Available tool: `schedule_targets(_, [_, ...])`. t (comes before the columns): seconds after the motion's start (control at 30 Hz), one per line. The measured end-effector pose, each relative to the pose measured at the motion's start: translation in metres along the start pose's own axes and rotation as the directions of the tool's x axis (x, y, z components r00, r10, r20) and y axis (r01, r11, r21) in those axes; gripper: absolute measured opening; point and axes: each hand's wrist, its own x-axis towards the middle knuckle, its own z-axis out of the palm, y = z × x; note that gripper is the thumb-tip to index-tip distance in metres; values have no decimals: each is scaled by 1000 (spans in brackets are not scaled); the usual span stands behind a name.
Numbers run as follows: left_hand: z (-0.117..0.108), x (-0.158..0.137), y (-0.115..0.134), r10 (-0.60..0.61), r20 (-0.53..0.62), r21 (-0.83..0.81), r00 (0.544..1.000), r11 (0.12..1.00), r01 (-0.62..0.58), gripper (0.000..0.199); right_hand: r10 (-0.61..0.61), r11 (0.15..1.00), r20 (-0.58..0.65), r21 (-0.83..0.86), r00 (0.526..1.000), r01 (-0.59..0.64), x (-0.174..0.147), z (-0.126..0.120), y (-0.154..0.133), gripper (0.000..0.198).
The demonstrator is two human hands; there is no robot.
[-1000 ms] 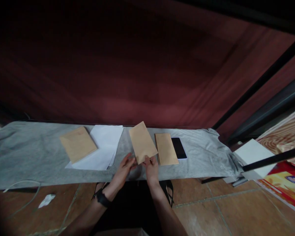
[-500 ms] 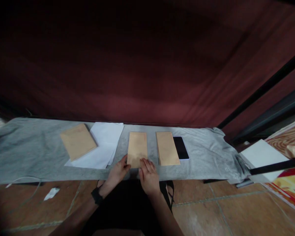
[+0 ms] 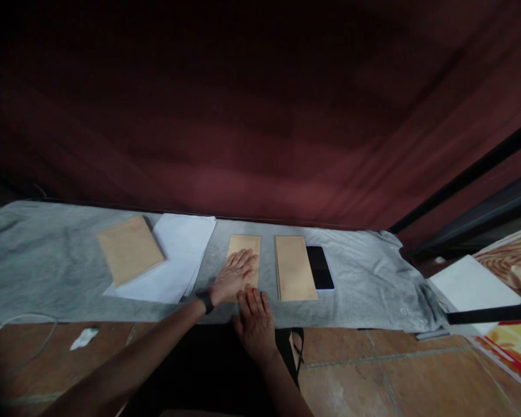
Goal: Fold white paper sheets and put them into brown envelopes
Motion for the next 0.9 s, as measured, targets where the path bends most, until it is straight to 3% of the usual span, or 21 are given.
schedule_targets(0.2, [1,55,-20,-96,15,2,995,995,96,51,9,1000,5,5,1000,-9,2,-4,-1,62])
schedule_targets(0.37, [5,68,-21,-141,7,-6,990,990,141,52,14,1000,23,1,1000,-14,2,-2,0,63])
schedule_targets(0.53, [3,42,-17,41,37,-48,998,998,-39,50,1,1000,24,22,1000,-1,0,0,2,62])
schedule_targets(0.73, [-10,-8,-9,206,124,-125,971,974,-191,51,15,999,37,50,999,-17,-1,1,2,51])
schedule_targets(0.9, [-23,-48,3,243,102,-183,965,958,-222,49,67,968,24,239,997,-71,1,-3,7,43])
